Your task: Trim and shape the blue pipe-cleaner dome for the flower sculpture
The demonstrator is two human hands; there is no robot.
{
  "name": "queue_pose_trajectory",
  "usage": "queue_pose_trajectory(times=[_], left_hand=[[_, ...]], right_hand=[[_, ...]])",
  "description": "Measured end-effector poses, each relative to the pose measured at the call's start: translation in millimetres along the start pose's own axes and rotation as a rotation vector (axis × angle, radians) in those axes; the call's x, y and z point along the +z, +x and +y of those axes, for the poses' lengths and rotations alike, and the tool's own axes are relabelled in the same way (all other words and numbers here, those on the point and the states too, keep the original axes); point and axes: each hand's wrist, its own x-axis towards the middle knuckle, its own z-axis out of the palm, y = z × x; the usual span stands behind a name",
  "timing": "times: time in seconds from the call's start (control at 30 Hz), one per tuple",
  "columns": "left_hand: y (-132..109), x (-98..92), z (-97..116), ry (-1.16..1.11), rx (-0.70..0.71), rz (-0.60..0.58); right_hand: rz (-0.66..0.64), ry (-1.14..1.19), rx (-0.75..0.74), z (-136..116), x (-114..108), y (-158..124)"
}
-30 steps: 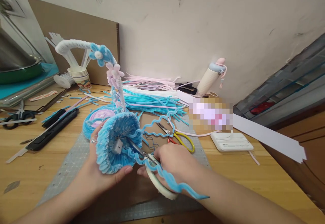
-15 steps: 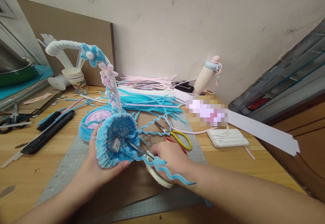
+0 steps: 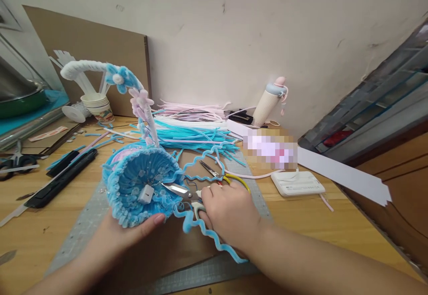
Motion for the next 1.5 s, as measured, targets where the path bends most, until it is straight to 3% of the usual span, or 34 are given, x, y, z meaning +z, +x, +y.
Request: queue_pose_trajectory(times=[0.07, 0.23, 0.37, 0.43, 0.5, 0.63, 0.7, 0.77, 0.9, 1.0, 1.17, 1.37, 1.5], left_hand=[[0, 0.6, 0, 0.031, 0.01, 0.036], [-1, 6.4, 5, -0.072, 0.13, 0.131], [0, 6.8, 10, -0.068, 0.122, 0.114], [0, 5.6, 12, -0.052, 0.1, 0.088], [0, 4.6, 13, -0.049, 0.08, 0.07], [0, 2.6, 16, -0.135, 0.001, 0.075], [2, 1.1, 16, -0.179, -0.06, 0.069], [3, -0.7, 16, -0.218, -0.119, 0.049], [4, -1.6, 16, -0.331, -0.163, -0.013], [4, 0.0, 17, -0.396, -0.146, -0.065], [2, 0.6, 17, -0.415, -0.16, -0.129], [1, -3.3, 15, -0.472, -0.161, -0.286], [2, -6.1, 12, -0.433, -0.191, -0.202]], right_hand=[[-0.003, 0.037, 0.036, -1, -2, -1], [-0.34, 0.464, 0.247, -2, -14, 7], [-0.493, 0.85, 0.288, 1, -8, 9], [-0.501, 0.901, 0.276, 2, -5, 8], [-0.464, 0.792, 0.264, 1, -5, 7], [-0.258, 0.265, 0.139, 2, -14, 5], [-0.193, 0.143, 0.079, 7, -16, 3], [-0.207, 0.272, 0.084, 14, -14, 0], [-0.283, 1.073, 0.275, 26, 2, -6], [-0.161, 1.448, 0.453, 25, 9, -5], [0.19, 1.51, 0.466, 13, 6, 12], [0.095, 1.589, 0.344, 0, 13, 29], [0.189, 1.427, 0.366, 4, 1, 27]])
